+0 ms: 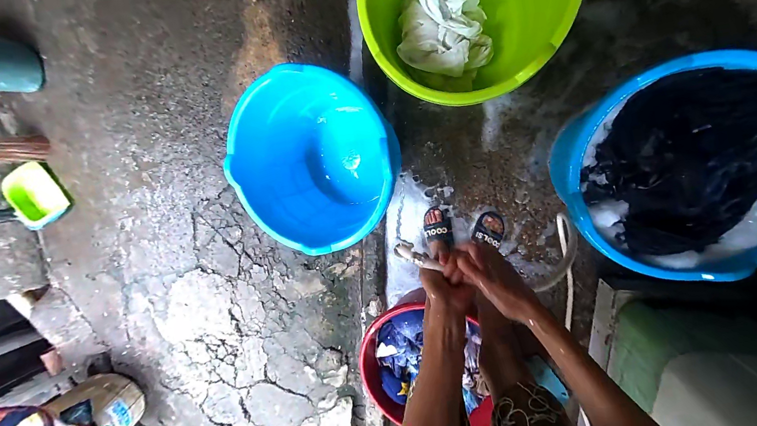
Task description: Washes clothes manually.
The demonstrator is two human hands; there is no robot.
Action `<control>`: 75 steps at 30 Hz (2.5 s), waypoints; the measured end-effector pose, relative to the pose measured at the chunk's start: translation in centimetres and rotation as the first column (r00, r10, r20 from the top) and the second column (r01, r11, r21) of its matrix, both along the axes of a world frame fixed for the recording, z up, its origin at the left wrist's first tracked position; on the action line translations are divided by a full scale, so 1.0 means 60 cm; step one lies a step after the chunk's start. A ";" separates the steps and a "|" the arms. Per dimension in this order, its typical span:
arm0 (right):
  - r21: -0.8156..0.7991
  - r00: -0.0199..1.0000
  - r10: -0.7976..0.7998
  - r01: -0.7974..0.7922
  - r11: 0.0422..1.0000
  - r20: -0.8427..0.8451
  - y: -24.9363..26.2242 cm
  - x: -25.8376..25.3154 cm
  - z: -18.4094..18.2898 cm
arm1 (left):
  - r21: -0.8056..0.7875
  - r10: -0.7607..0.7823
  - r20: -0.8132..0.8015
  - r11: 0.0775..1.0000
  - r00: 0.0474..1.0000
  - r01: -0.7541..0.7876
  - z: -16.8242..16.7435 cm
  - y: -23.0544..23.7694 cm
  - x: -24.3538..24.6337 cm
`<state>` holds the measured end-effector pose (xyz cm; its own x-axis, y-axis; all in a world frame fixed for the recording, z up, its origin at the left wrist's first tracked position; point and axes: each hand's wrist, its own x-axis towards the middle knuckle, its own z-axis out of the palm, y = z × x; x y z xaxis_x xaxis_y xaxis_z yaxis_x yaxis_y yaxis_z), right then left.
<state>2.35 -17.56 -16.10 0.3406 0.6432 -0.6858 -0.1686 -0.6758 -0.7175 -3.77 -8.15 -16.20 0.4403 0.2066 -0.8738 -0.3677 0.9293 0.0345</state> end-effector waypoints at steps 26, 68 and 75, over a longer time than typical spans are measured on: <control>0.205 0.816 -0.340 0.275 0.939 0.467 0.069 -0.057 0.035 | 0.320 -0.274 -0.302 0.873 0.913 0.368 -0.135 0.341 0.120; -0.181 0.983 0.103 -0.074 0.981 0.154 0.507 -0.107 0.047 | 0.528 -0.320 -0.427 0.671 0.846 0.520 -0.176 0.771 -0.091; -0.197 0.951 0.185 -0.138 0.971 0.248 0.451 -0.145 0.063 | 0.149 -0.185 -0.833 0.833 0.521 0.533 -0.280 0.583 -0.311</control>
<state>-6.36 9.49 -12.29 0.4253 0.5826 -0.6926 0.1315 -0.7970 -0.5895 -22.42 26.85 -33.02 -0.2427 0.5466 -0.8014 0.3267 0.8240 0.4630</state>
